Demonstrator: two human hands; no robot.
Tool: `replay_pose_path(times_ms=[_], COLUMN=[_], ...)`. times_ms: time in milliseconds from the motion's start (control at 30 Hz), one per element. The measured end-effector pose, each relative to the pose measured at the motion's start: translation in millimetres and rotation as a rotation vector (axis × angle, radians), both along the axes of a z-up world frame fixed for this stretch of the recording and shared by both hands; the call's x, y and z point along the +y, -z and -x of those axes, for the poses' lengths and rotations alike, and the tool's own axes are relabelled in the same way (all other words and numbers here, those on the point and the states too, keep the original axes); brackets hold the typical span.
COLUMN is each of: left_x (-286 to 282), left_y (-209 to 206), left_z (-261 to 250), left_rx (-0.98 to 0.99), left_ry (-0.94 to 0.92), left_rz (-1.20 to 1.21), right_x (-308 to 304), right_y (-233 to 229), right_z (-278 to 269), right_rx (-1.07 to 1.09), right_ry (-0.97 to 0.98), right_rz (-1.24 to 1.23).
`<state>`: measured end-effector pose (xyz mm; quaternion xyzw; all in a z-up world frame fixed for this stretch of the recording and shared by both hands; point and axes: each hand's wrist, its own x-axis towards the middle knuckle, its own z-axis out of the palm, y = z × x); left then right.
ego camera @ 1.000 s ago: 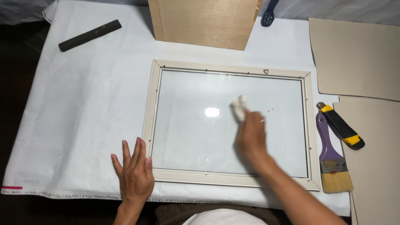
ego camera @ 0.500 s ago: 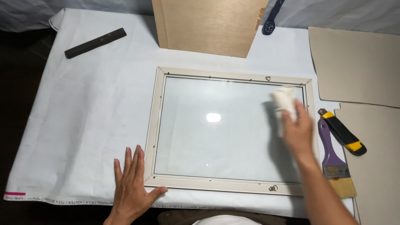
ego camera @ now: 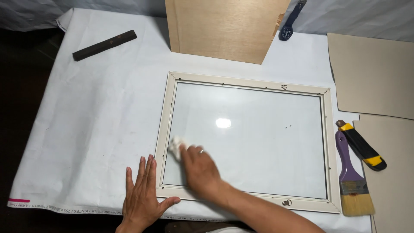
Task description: Cleaning a picture frame and its glass surface using a cloth and a brush.
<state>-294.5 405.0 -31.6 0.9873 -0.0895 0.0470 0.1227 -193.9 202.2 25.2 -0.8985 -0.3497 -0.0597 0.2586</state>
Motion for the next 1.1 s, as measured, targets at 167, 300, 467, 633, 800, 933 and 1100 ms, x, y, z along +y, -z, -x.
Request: replay_pose_path(times_ms=[167, 300, 467, 633, 800, 933, 1100], left_x=[1.1, -2.5, -2.5, -2.1, -2.3, -3.3, -3.0], left_y=[2.3, -4.3, -0.5, -0.5, -3.4, -3.8, -4.6], left_z=[-1.1, 0.4, -0.1, 0.0, 1.5, 1.4, 0.8], left_rx=[0.019, -0.001, 0.0, 0.016, 0.017, 0.021, 0.026], left_ry=[-0.019, -0.033, -0.044, -0.039, -0.042, -0.04, -0.048], left_rz=[-0.025, -0.031, -0.054, -0.082, -0.06, -0.018, -0.046], right_x=[-24.8, -33.4, 0.3, 22.2, 15.2, 18.4, 25.3], right_y=[-52.2, -39.7, -31.9, -20.3, -22.1, -17.9, -20.0], right_z=[-16.7, -115.8, -179.8, -189.8, -163.0, -146.6, -177.9], right_rx=[0.604, 0.178, 0.1, 0.166, 0.236, 0.22, 0.234], right_ry=[-0.33, 0.101, 0.162, 0.12, 0.018, 0.092, 0.347], right_rz=[-0.075, -0.08, 0.165, 0.233, 0.268, 0.209, 0.071])
